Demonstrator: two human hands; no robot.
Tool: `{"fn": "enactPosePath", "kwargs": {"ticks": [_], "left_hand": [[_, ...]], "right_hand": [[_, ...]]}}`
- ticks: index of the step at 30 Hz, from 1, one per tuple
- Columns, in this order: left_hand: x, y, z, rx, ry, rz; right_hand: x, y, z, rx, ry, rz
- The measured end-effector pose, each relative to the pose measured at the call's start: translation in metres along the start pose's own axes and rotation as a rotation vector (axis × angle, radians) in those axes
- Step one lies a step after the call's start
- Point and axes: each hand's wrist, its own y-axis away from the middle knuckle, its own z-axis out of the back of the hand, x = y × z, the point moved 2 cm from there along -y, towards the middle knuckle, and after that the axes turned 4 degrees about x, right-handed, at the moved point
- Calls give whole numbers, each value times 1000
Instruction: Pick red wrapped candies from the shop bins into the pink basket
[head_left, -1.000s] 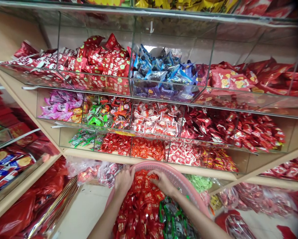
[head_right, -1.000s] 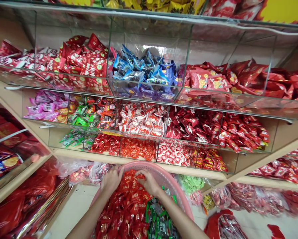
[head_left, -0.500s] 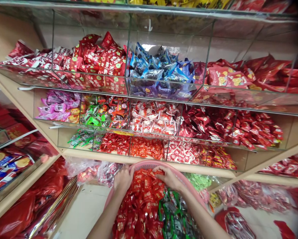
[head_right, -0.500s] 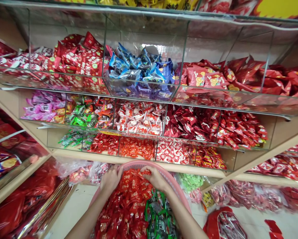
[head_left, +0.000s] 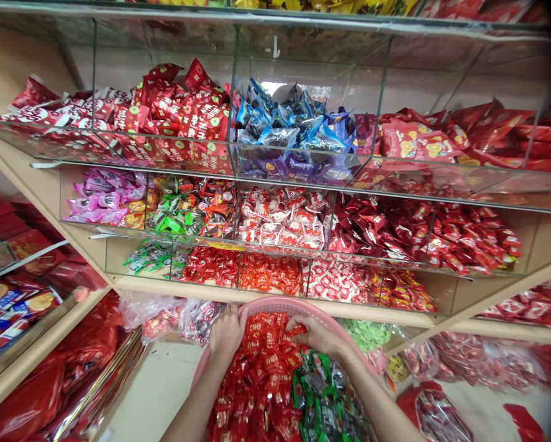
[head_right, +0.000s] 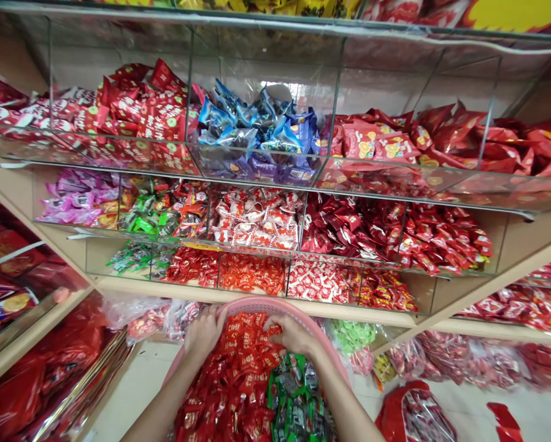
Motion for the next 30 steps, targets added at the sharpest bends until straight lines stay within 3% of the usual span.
{"fn": "enactPosePath", "kwargs": {"ticks": [6, 15, 25, 30], "left_hand": [[-1, 1, 3, 36, 3, 13], [-2, 1, 4, 36, -2, 18], [2, -1, -3, -9, -23, -12], [2, -1, -4, -14, 0, -10]], "right_hand": [[-3, -4, -7, -123, -81, -75], [-2, -4, -1, -223, -319, -170], [4, -10, 2, -314, -324, -100], [12, -26, 3, -258, -258, -75]]}}
